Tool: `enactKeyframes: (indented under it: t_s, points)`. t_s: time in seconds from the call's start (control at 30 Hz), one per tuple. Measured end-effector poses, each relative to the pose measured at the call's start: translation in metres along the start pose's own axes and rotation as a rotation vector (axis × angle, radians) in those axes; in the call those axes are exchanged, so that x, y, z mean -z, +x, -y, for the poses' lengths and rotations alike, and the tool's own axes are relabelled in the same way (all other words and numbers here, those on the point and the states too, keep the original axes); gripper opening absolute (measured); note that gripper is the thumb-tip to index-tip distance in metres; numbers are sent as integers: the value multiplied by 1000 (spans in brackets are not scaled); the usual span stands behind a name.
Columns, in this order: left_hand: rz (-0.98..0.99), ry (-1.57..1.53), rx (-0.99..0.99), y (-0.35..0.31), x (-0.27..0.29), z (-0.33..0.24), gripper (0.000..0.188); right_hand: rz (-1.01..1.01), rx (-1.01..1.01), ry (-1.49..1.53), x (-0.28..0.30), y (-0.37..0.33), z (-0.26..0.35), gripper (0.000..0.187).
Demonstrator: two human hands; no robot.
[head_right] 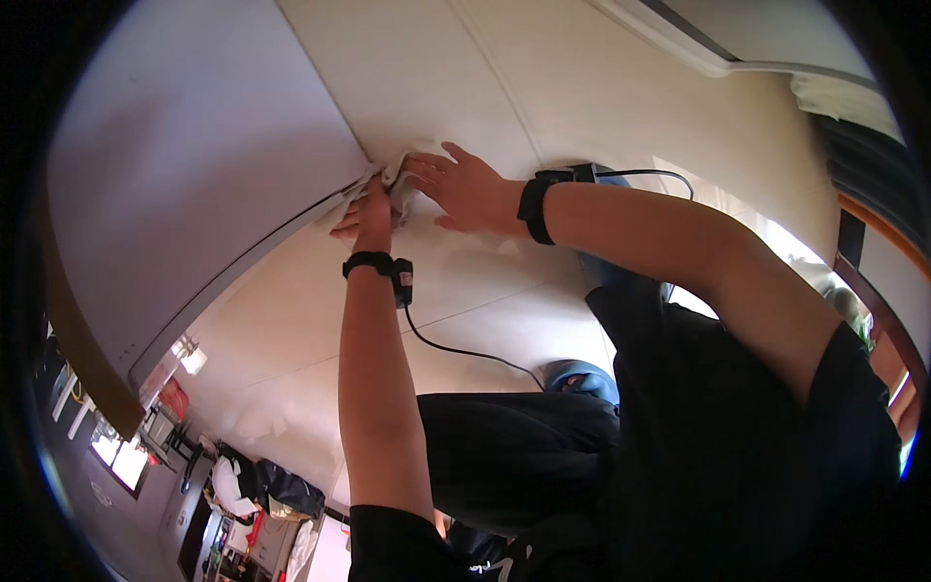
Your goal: Wiping the floor with a cloth.
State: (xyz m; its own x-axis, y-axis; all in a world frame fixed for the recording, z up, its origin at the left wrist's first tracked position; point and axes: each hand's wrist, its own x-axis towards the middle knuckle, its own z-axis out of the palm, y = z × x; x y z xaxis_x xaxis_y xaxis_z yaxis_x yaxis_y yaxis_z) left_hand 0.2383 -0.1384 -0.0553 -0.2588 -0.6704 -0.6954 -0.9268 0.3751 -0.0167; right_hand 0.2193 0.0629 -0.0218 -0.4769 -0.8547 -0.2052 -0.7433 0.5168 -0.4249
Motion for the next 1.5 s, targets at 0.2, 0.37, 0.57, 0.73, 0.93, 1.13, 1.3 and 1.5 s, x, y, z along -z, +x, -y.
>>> enactKeyframes:
  t_s: [0.2, 0.37, 0.57, 0.73, 0.93, 1.13, 1.3, 1.5]
  points:
    - [-166, -38, -138, -12, -9, 11, 131, 30, -82, -13, -10, -41, -4, 74]
    - [-188, 129, -230, -37, -19, 16, 132, -9, -99, -53, -4, -57, 3, 74]
    - [-54, 278, -281, -75, -40, 26, 132, -44, -121, -58, -32, -87, 11, 66]
    - [-16, 361, -320, -93, -47, 38, 130, -84, 3, -215, -36, -101, 13, 58]
    - [-24, 326, -329, -90, -44, 44, 129, -20, -5, -32, -27, -88, 18, 69]
    - [45, 250, -329, -84, -46, 40, 126, 28, -12, -98, -24, -76, 20, 74]
    - [-25, 218, -216, -70, -40, 28, 123, -64, 42, -116, -18, -54, 15, 77]
    - [-27, 111, -146, -65, -11, 6, 117, -69, 51, -111, -15, -21, 13, 78]
